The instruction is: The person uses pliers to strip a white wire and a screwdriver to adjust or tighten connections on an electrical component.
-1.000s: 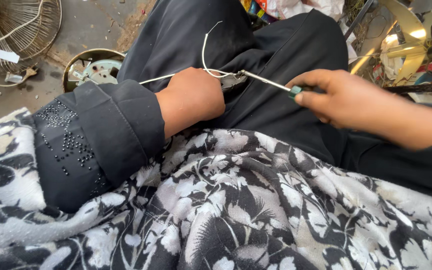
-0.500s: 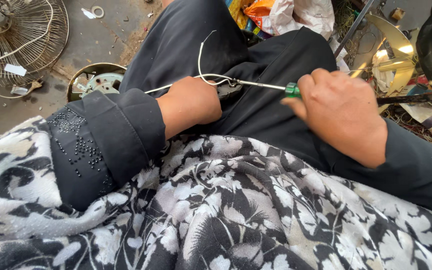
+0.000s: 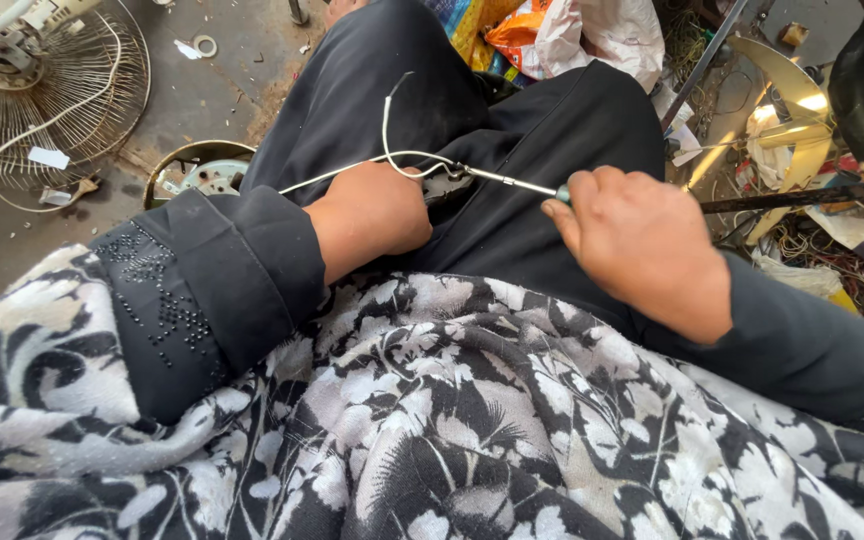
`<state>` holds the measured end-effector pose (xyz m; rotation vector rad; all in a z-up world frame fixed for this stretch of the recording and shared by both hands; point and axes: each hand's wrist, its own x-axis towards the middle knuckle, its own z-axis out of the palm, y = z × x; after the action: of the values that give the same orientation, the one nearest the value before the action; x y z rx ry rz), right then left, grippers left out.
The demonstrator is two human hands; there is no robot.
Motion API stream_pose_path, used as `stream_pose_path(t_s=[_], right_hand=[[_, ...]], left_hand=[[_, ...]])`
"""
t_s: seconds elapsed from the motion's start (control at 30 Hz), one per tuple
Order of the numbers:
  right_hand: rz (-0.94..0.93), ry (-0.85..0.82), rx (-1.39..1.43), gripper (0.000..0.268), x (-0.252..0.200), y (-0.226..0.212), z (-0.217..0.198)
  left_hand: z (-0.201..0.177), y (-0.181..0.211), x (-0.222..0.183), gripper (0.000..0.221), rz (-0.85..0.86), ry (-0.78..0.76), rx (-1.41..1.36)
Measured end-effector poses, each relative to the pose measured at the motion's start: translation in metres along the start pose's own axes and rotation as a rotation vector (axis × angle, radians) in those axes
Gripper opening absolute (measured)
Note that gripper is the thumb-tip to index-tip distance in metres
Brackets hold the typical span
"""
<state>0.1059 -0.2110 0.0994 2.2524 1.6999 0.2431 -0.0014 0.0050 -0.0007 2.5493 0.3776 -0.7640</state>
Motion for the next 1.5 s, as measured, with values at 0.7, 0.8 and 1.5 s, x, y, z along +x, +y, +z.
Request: stream_pose_path(t_s=[0.7, 0.8, 1.5], right_hand=[[0.049, 0.234, 0.037, 0.014, -0.021, 0.004, 0.049], [0.137, 0.272, 0.336, 0.017, -0.018, 0.014, 0.049], [0.448, -0.442, 1.65, 0.043, -0.022, 0.035, 0.084]], left_hand=[[-0.003, 0.006, 0.0, 0.041, -0.039, 0.039, 0.058], [-0.006, 0.006, -0.001, 0.041, -0.023, 0.045, 0.066], [-0.009, -0.008, -0.002, 0.035, 0.047, 0.308, 0.002]])
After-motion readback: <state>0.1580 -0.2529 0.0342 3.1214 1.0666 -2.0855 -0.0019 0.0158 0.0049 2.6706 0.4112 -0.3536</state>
